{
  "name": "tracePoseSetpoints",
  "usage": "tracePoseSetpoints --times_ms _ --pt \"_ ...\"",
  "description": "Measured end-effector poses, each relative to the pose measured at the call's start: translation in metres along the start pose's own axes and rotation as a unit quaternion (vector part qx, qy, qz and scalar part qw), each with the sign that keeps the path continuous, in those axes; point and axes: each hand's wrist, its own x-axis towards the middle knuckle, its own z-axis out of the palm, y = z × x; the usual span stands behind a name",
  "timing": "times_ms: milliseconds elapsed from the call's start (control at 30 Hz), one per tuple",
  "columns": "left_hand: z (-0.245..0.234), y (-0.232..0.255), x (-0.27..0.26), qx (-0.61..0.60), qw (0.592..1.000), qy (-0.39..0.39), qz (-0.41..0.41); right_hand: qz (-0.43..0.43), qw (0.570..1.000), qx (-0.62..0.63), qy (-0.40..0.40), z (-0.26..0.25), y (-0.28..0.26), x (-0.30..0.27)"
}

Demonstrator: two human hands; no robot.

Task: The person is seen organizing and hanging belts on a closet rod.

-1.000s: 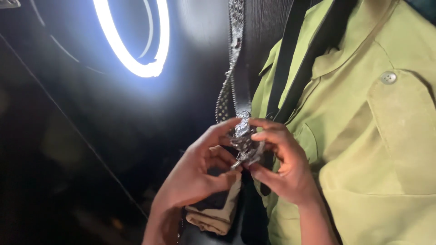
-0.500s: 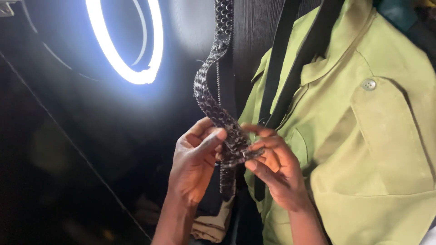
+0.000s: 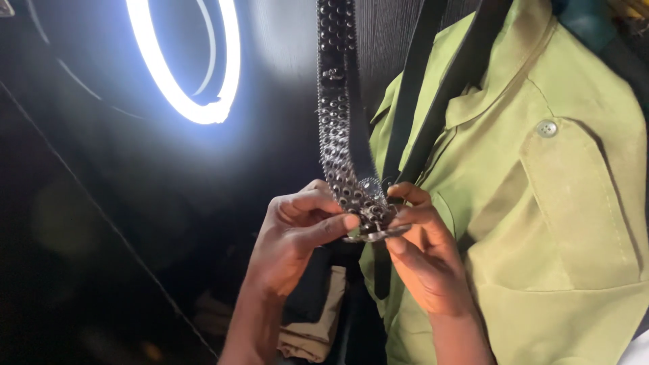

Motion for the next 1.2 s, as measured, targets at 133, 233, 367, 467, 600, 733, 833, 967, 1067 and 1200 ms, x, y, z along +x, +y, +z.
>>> tracePoseSetpoints --times_ms 133,233,367,467,600,733,833,967,1067,1200 --pt "0.004 0.007 0.001 0.058 0.997 -0.036 0.020 0.005 0.994 0.109 0.003 0.006 -0.001 0.001" --pt "0.006 0.011 0.000 0.080 0.995 -0.047 0.029 0.015 0.993 0.113 0.036 0.013 -0.003 0.004" --pt "0.007 0.008 0.003 0.159 0.985 -0.037 0.052 0.006 0.997 0.038 0.065 0.000 0.005 -0.003" --pt "0.005 0.007 0.005 0.191 0.980 -0.040 0.023 -0.018 0.999 -0.010 0.042 -0.002 0.000 -0.003" --pt "-0.001 0.006 0.006 0.142 0.987 -0.075 -0.008 -0.015 0.998 -0.029 0.048 0.004 -0.006 0.001" --pt "-0.001 0.004 0.006 0.097 0.988 -0.122 -0.007 0.045 0.991 -0.040 0.117 0.013 -0.016 0.010" --pt "0.000 0.002 0.007 0.080 0.987 -0.135 -0.016 0.085 0.984 -0.088 0.130 0.006 -0.008 0.011" --pt "0.004 -0.003 0.012 0.041 0.994 -0.056 -0.086 0.080 0.982 -0.132 0.109 -0.026 0.039 0.004" --pt "-0.012 -0.034 0.023 0.130 0.986 0.035 -0.101 0.091 0.976 -0.169 0.104 -0.021 0.063 0.015" --pt "-0.050 -0.084 0.030 0.233 0.969 0.058 -0.060 0.089 0.958 -0.250 0.111 -0.031 0.098 0.009"
